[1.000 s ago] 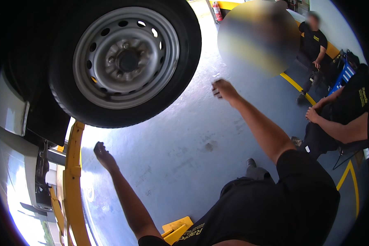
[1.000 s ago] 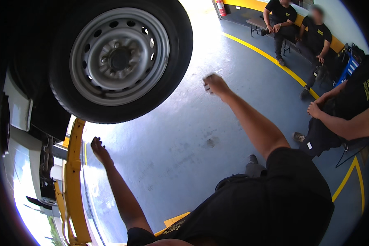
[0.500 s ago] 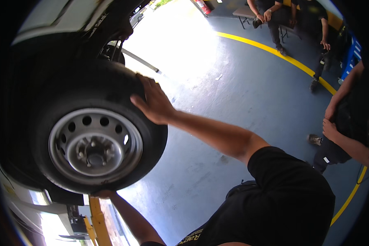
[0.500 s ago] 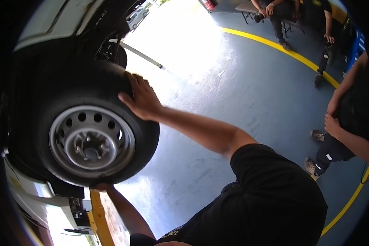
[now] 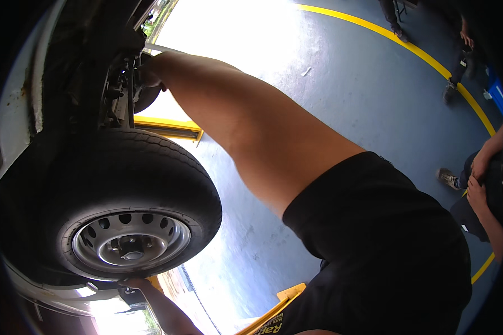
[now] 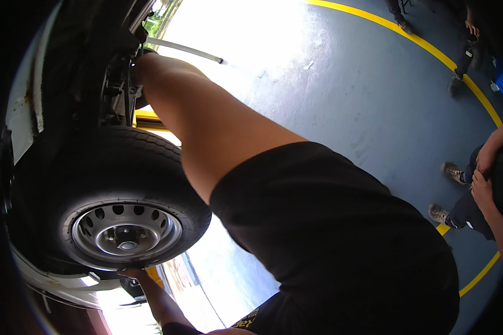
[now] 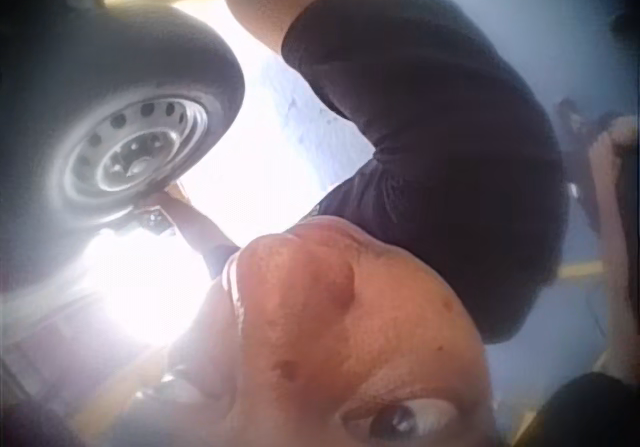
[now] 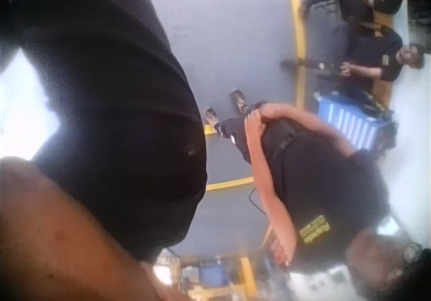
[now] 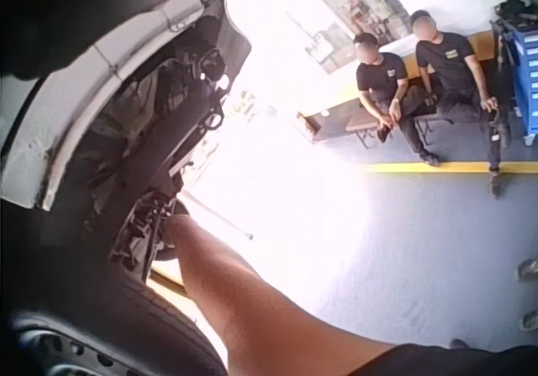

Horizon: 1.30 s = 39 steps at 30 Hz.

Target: The person adjusts the yellow arms of a vehicle lift to position them under a white car. They then lift the car and inspect the front tire by hand.

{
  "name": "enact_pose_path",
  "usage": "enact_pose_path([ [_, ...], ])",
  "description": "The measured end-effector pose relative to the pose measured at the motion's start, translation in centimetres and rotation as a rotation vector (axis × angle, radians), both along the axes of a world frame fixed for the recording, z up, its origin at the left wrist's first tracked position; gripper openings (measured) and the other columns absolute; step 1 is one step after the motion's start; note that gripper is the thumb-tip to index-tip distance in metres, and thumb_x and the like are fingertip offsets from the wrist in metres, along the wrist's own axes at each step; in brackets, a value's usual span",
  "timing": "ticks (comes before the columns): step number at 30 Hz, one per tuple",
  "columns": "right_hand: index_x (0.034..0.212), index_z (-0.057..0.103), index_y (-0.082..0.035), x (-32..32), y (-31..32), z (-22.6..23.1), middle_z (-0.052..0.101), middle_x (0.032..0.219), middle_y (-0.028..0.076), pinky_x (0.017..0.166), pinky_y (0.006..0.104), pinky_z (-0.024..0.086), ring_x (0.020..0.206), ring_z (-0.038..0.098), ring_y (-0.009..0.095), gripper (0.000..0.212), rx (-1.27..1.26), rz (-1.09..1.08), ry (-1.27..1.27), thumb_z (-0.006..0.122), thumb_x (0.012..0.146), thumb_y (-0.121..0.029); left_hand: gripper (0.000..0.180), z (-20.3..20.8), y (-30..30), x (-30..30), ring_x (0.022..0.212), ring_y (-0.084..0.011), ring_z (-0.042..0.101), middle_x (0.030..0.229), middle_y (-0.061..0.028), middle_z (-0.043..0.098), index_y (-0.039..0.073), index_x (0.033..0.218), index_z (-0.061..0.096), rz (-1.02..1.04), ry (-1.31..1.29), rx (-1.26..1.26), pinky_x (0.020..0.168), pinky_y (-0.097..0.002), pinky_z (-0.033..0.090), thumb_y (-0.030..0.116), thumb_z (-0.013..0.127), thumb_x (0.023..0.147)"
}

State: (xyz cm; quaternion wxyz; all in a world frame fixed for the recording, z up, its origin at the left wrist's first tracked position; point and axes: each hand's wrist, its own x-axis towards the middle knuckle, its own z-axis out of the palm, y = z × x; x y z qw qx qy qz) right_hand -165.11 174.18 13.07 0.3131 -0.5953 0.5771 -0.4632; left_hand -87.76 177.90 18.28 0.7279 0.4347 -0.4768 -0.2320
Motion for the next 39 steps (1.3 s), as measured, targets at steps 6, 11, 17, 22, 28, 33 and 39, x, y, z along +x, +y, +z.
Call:
enact_pose_path([
  [6,0.123,0.074,-0.002,7.1,9.2,4.5,0.071,0.123,0.026,0.09,0.0501,0.06,0.104,0.074,0.04,0.037,-0.433,-0.15,0.582,0.06,0.1,-0.027,0.057,1.9,-0.7,6.2,0.123,-0.0346,0.062,0.147,-0.0189,0.054,0.006,0.149,0.049,-0.078,-0.182,-0.011,0.1,-0.0518,0.06,0.044,0.045,0.106],
  [11,0.123,0.06,0.006,21.5,23.8,1.9,0.061,0.125,0.03,0.105,0.0514,0.046,0.12,0.059,0.044,0.056,-0.5,-0.464,-0.385,0.053,0.104,-0.046,0.044,0.6,-2.4,9.1,0.108,-0.0335,0.069,0.131,-0.0208,0.063,0.0,0.133,0.057,0.015,-0.315,-0.142,0.087,-0.0476,0.066,0.03,0.05,0.102],
  [17,0.125,0.056,0.011,23.7,23.6,3.4,0.057,0.131,0.028,0.108,0.0521,0.043,0.122,0.054,0.044,0.053,-0.504,-0.687,-0.376,0.053,0.101,-0.036,0.038,-1.7,-2.7,4.4,0.092,-0.0352,0.072,0.119,-0.0209,0.065,-0.005,0.125,0.052,0.235,-0.159,-0.081,0.066,-0.0522,0.069,0.017,0.062,0.096],
  [22,0.118,0.057,0.008,24.4,24.0,3.2,0.056,0.124,0.028,0.102,0.0544,0.046,0.115,0.055,0.043,0.045,-0.576,-0.834,-0.24,0.054,0.101,-0.034,0.045,-1.8,-1.9,2.9,0.102,-0.0361,0.069,0.119,-0.0213,0.064,-0.003,0.123,0.055,-0.02,0.002,-0.002,0.083,-0.0537,0.066,0.035,0.054,0.097],
  [28,0.106,0.058,0.004,27.9,25.5,3.7,0.059,0.105,0.024,0.092,0.053,0.047,0.102,0.057,0.041,0.036,-0.739,-1.033,-0.271,0.059,0.101,-0.031,0.064,1.8,-4.3,7.9,0.124,-0.0421,0.063,0.142,-0.0211,0.06,0.004,0.145,0.056,-0.284,0.034,0.14,0.1,-0.0642,0.055,0.045,0.04,0.098],
  [33,0.106,0.058,0.003,27.6,25.0,3.5,0.057,0.104,0.022,0.092,0.0505,0.046,0.101,0.055,0.039,0.035,-0.776,-1.01,-0.226,0.06,0.101,-0.031,0.068,2.4,-4.0,7.5,0.116,-0.0469,0.065,0.135,-0.024,0.065,0.006,0.147,0.058,-0.339,0.241,0.243,0.1,-0.0662,0.052,0.047,0.034,0.098],
  [39,0.104,0.059,0.004,26.4,24.0,3.0,0.058,0.106,0.022,0.095,0.0507,0.046,0.102,0.055,0.039,0.034,-0.743,-0.924,-0.281,0.06,0.098,-0.029,0.068,0.6,-4.0,6.7,0.106,-0.0442,0.066,0.13,-0.0215,0.067,0.006,0.142,0.061,-0.235,0.229,0.242,0.095,-0.0646,0.053,0.05,0.033,0.099],
])
